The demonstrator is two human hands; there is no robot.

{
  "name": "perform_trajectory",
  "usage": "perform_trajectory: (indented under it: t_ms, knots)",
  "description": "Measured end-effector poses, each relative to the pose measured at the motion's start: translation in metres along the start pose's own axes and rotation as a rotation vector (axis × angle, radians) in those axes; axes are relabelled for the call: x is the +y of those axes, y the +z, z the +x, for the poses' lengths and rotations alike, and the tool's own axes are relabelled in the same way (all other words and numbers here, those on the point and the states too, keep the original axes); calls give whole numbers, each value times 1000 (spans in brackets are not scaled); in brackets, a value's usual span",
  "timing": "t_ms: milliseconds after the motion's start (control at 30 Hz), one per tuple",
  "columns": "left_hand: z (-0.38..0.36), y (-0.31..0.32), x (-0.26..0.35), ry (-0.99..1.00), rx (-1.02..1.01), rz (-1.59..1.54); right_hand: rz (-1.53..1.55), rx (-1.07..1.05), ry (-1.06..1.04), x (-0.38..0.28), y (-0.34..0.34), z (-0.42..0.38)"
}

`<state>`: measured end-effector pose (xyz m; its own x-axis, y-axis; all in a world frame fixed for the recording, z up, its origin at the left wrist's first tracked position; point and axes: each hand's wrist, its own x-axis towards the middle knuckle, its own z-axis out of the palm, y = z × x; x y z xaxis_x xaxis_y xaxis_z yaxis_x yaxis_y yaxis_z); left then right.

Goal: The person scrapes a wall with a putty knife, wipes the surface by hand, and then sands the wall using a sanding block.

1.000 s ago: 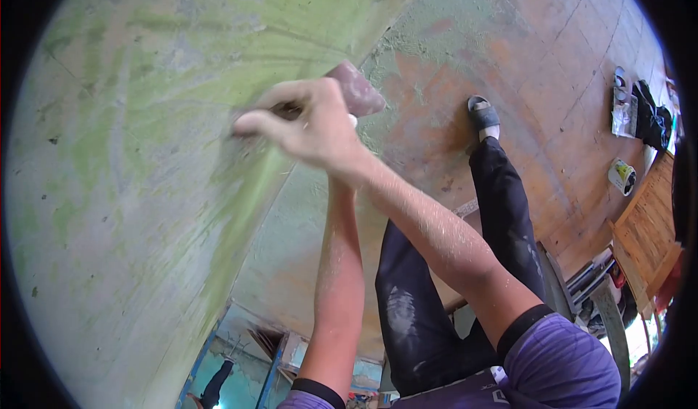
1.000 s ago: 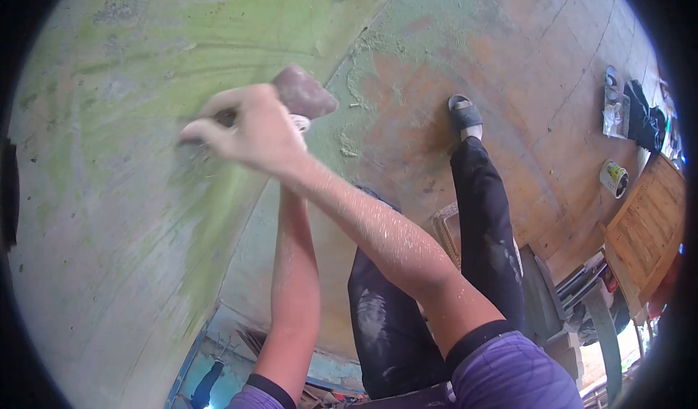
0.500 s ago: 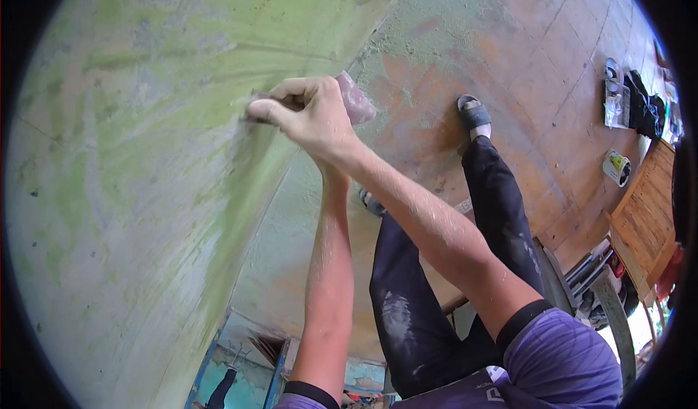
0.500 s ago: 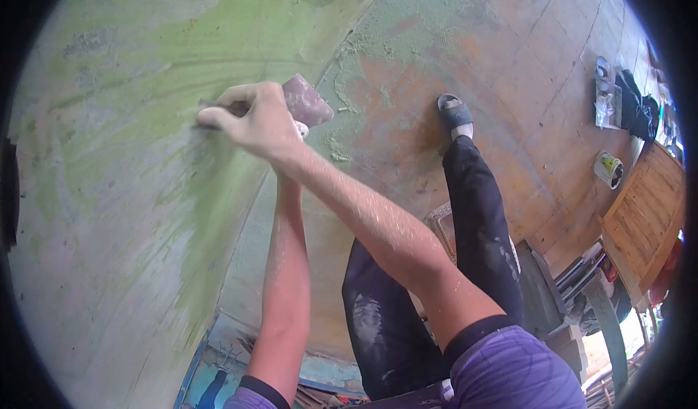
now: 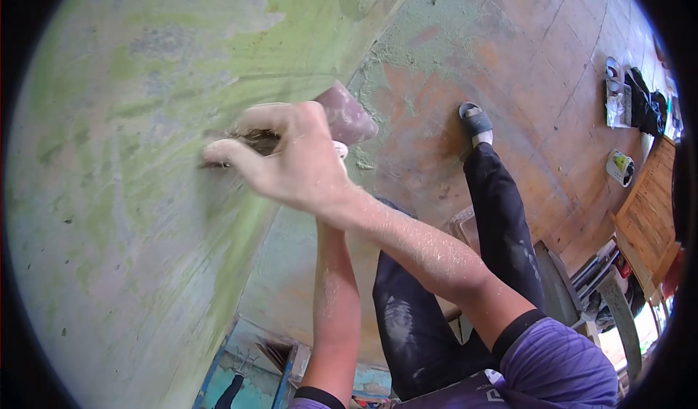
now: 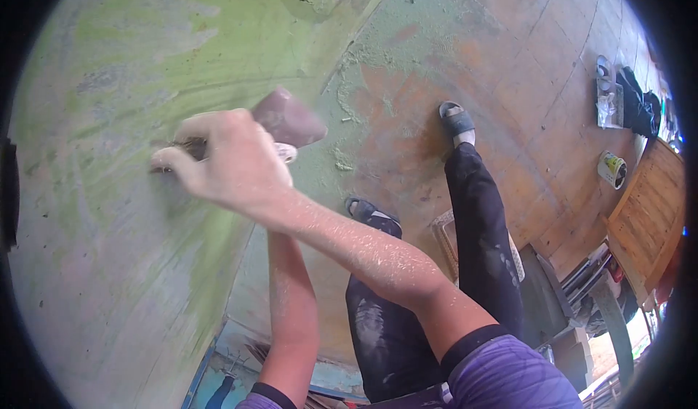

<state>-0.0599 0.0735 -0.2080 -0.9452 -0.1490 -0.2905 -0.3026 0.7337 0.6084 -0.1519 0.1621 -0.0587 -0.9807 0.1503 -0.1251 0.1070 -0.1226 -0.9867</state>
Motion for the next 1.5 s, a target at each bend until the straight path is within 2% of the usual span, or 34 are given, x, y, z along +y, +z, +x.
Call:
perform_trajectory:
  t_ms: [100, 167, 233, 333, 367, 467, 567, 667, 700, 800, 900, 1000, 1033, 1133, 1233, 1333, 1367, 1467, 1500]
  knots:
    - [6, 3, 4, 5, 8, 1, 182, -46, 78, 10, 0, 3]
    - [26, 7, 13, 14, 8, 0, 221, -77, 117, 43, -1, 8]
    - [32, 7, 16, 15, 8, 5, 195, -103, 124, 35, -4, 12]
    - [15, -4, 11, 2, 22, 9, 52, -8, -51, -15, -1, 5]
    - [13, -7, 12, 0, 23, 14, 81, -86, 10, -29, -5, 7]
    - [34, 7, 22, 16, 30, 18, 132, -15, -57, 9, -5, 12]
    - [47, 26, 37, 26, 30, 4, 79, -76, 224, 90, -18, 19]
    - [44, 31, 38, 32, 43, 12, 140, -75, 152, 93, -15, 22]
    - [41, 27, 33, 25, 45, 16, 34, -80, 152, 69, -19, 21]
    - [29, 28, 22, 14, 34, 24, 117, -44, 91, 14, -18, 16]
    - [40, 30, 28, 19, 33, 20, 81, 31, -66, 52, -10, 19]
    - [45, 30, 37, 23, 33, 23, 112, -95, 271, 86, -26, 22]
    - [48, 30, 38, 25, 37, 26, 147, -47, 225, 86, -21, 21]
    - [43, 20, 33, 25, 40, 28, 78, -69, 98, 24, -25, 26]
    - [44, 21, 35, 28, 41, 31, 138, -86, 98, 4, -25, 25]
    - [53, 29, 43, 32, 42, 25, 185, -51, 82, 62, -25, 27]
    - [54, 31, 46, 30, 42, 22, 204, -70, 218, 77, -29, 27]
    - [54, 30, 48, 33, 50, 29, 184, -62, 193, 74, -27, 32]
    - [51, 27, 45, 29, 50, 37, 84, -81, 223, 47, -34, 33]
